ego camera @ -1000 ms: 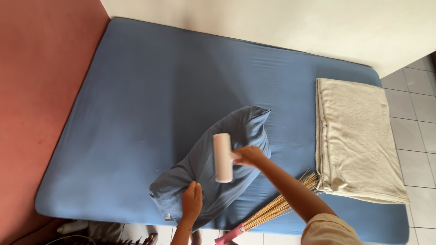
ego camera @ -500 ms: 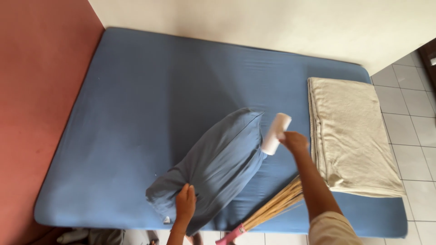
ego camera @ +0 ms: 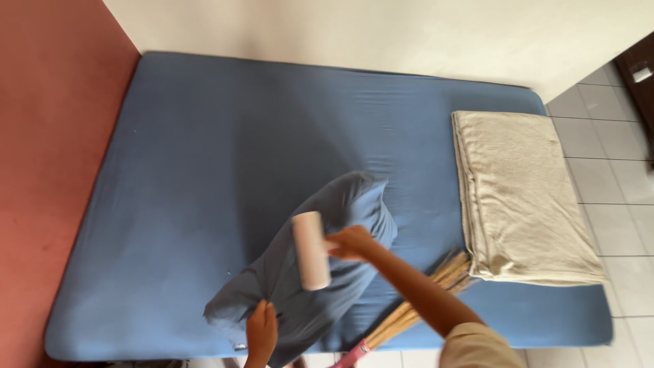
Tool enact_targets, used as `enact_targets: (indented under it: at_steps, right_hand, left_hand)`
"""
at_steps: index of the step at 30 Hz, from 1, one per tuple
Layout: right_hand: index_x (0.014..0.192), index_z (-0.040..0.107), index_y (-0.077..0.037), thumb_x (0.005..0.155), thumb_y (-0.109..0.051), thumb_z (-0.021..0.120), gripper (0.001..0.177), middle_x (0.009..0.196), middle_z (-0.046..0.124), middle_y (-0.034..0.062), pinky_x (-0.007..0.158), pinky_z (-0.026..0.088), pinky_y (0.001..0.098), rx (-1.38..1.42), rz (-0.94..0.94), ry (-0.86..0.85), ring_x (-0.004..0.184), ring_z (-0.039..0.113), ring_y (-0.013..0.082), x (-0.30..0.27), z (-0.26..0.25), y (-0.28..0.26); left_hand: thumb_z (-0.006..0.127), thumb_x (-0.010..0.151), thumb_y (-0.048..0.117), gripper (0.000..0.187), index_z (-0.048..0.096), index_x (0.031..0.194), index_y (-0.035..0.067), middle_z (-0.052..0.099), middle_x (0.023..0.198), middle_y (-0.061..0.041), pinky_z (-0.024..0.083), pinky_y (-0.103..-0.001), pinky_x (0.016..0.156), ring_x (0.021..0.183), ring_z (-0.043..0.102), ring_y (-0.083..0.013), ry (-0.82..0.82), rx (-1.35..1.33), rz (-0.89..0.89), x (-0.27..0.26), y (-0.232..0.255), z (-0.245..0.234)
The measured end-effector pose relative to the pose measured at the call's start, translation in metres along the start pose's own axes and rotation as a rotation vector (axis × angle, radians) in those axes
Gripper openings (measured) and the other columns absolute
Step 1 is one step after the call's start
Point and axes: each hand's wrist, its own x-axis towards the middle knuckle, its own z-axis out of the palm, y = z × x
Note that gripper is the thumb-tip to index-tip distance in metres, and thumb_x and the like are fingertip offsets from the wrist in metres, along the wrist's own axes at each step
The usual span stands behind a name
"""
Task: Using a lint roller to remove lint and hair from a blue pillow on a bed.
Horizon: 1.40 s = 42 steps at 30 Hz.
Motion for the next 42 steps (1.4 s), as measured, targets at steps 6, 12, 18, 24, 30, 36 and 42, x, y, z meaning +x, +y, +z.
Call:
enact_targets:
  at_steps: [6,12,18,24,30,36,42]
  right_hand:
    - [0.139,0.059,-0.038,0.098,-0.055,0.046,0.046,0.130,0.069,-0.0024,0.095,0.051,0.0416,0.165,0.319,-0.070,0.121,0.064,0.0233,-0.034,-0.037,0.053]
    - [0.145,0.056,-0.039,0.099,-0.051,0.038,0.051,0.145,0.061,0.0019,0.104,0.049,0.0428,0.250,0.651,-0.037,0.133,0.058,0.0271,-0.043,-0.007,0.156]
    - [0.126,0.075,-0.019,0.096,-0.058,0.046,0.057,0.114,0.076,0.0067,0.078,0.049,0.0403,0.594,0.890,0.240,0.103,0.069,0.0270,-0.103,0.054,0.212]
    - [0.093,0.077,-0.011,0.092,-0.056,0.067,0.046,0.055,0.049,0.0015,0.050,0.040,0.0306,1.241,0.847,0.585,0.047,0.043,0.0136,-0.055,0.163,0.173]
    - [0.083,0.071,-0.016,0.090,-0.043,0.070,0.028,0.053,0.045,0.0001,0.034,0.040,0.0306,1.485,0.812,0.586,0.045,0.043,0.0127,-0.004,0.187,0.070]
    - [0.102,0.082,-0.025,0.083,-0.057,0.082,0.038,0.056,0.068,0.0101,0.028,0.053,0.0307,1.472,0.734,0.538,0.042,0.066,0.0221,0.025,0.233,0.059]
    - [0.114,0.081,-0.033,0.085,-0.060,0.076,0.040,0.084,0.076,0.0079,0.067,0.058,0.0425,1.322,0.681,0.413,0.073,0.074,0.0266,0.009,0.227,0.049]
  left_hand:
    - [0.045,0.100,0.030,0.034,0.047,0.071,0.013,0.062,0.053,-0.005,0.042,-0.044,0.063,0.053,0.057,-0.0256,-0.092,-0.028,-0.168,0.008,0.015,-0.023]
    - [0.042,0.098,0.034,0.035,0.053,0.073,0.013,0.065,0.061,-0.010,0.043,-0.049,0.071,0.066,0.059,-0.0312,-0.063,0.039,-0.300,0.026,0.011,-0.041]
    - [0.037,0.102,0.045,0.040,0.064,0.091,0.017,0.077,0.078,-0.008,0.049,-0.044,0.084,0.090,0.072,-0.0345,-0.161,0.239,-0.426,0.050,0.019,-0.078]
    - [0.035,0.098,0.038,0.034,0.061,0.092,0.016,0.073,0.108,-0.021,0.047,-0.057,0.079,0.104,0.064,-0.0486,-0.234,0.472,-0.462,0.114,0.049,-0.076]
    - [0.043,0.095,0.040,0.050,0.075,0.126,0.018,0.074,0.130,-0.010,0.057,-0.044,0.092,0.122,0.070,-0.0325,-0.447,0.949,-0.502,0.197,0.058,-0.048]
    - [0.062,0.091,0.027,0.019,0.079,0.096,0.021,0.075,0.098,-0.003,0.052,-0.043,0.075,0.097,0.072,-0.0237,0.014,1.236,0.073,0.272,0.122,0.011]
    - [0.082,0.086,0.030,0.068,0.055,0.138,-0.005,0.063,0.125,-0.029,0.045,-0.058,0.103,0.120,0.059,-0.0459,0.141,0.277,0.545,0.319,0.231,0.105]
